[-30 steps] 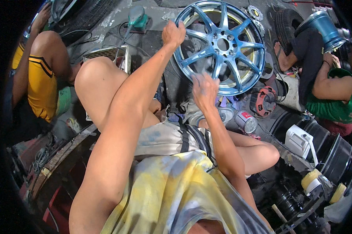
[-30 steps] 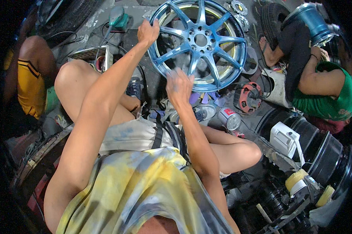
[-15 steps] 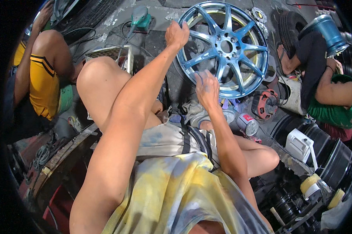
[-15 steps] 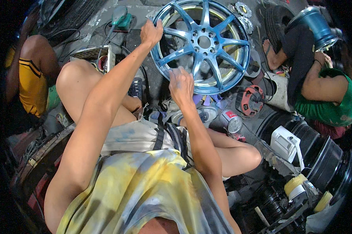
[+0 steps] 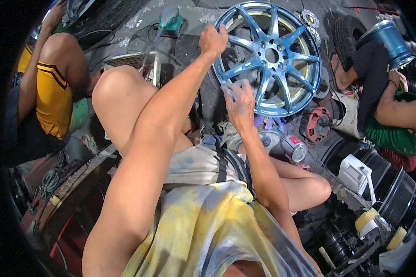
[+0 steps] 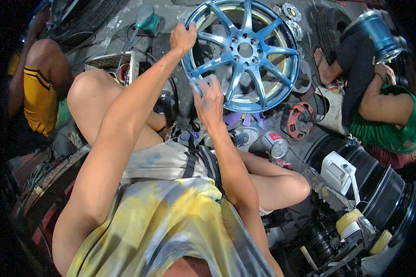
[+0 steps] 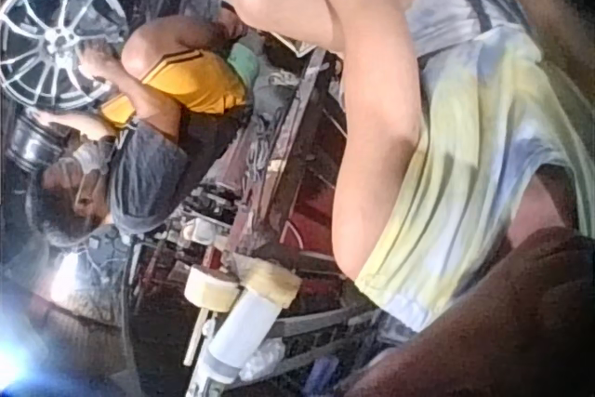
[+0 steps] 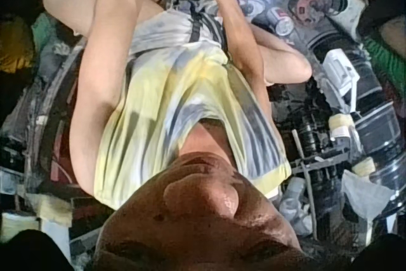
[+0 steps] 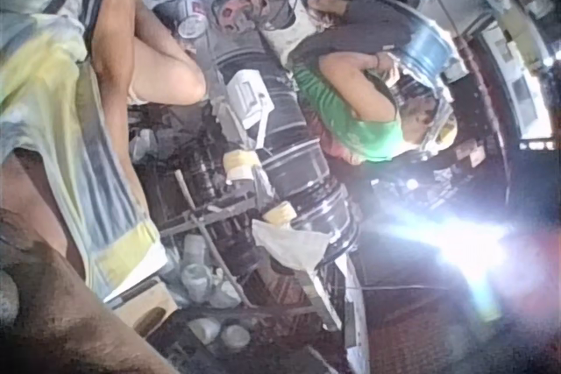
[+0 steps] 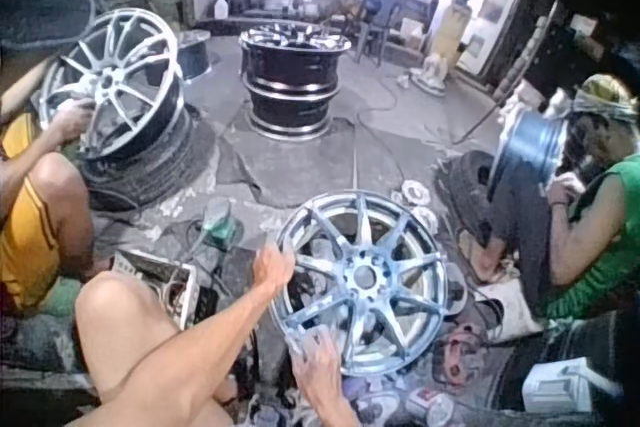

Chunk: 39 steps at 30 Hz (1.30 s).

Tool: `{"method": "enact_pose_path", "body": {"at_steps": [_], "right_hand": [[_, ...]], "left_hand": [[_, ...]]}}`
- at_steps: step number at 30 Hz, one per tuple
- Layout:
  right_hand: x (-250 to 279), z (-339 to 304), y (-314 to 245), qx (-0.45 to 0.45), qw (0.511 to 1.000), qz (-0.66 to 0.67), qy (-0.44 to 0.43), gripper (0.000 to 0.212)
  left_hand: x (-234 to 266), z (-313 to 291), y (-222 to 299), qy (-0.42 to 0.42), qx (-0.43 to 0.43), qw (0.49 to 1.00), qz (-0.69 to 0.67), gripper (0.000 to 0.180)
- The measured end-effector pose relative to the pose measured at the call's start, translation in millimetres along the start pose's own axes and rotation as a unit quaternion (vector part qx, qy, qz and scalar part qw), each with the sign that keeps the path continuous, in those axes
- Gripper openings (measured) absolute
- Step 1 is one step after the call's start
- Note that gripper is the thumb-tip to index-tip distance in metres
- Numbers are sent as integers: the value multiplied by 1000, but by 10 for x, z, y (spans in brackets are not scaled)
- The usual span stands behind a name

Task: The person scrubs a blue car wheel with a purple sponge while sitting on the floor. They focus on cleaning the spokes and rim of the wheel, occasionally rotating it to reach different areas.

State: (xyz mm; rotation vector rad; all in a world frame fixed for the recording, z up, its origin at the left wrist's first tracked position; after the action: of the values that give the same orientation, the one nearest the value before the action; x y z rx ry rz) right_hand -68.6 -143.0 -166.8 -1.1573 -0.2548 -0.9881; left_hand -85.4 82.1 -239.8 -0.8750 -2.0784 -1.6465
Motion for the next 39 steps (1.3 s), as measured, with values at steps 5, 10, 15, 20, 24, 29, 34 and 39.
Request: {"method": "enact_pose_path", "body": {"at_steps": [5, 10, 15, 20, 24, 29, 34, 39], "right_hand": [[-184, 50, 18, 40, 999, -24, 13, 22], [-192, 7, -33, 5, 1000, -29, 7, 15], [-241, 105, -76, -32, 999, -16, 19, 10], [-200, 71, -68, 29, 999, -26, 31, 12], [-278, 187, -60, 23, 999, -35, 27, 15], [-88, -151, 7, -12, 1000, -16, 4, 11], [-42, -100, 15, -39, 999, -13, -16, 9], [219, -246, 13, -19, 998, -39, -55, 4]], "left_hand": [[-12, -32, 25, 11, -6, 1000, -5, 51], [-17, -66, -11, 12, 0, 1000, -3, 51], [-23, -9, -34, 18, -1, 1000, -6, 50], [5, -26, 22, 8, -1, 1000, 1, 50], [-31, 32, 0, 12, -5, 1000, -10, 53], [11, -27, -8, 0, 21, 1000, -11, 61], [-5, -10, -9, 9, 1, 1000, 4, 53], [8, 30, -32, 10, -2, 1000, -2, 59]]}}
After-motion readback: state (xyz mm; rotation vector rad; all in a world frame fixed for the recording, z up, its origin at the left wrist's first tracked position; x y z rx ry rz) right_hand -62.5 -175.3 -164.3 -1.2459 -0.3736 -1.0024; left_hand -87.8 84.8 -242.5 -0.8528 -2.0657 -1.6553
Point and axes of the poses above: each hand's wrist, its own z-axis towards the middle knuckle, its own x-axis out of the back of the hand, y = z × x, the point moved 5 cm from there along z, towards the middle knuckle, and after that the axes turned 12 degrees about x, right-handed, at the moved point
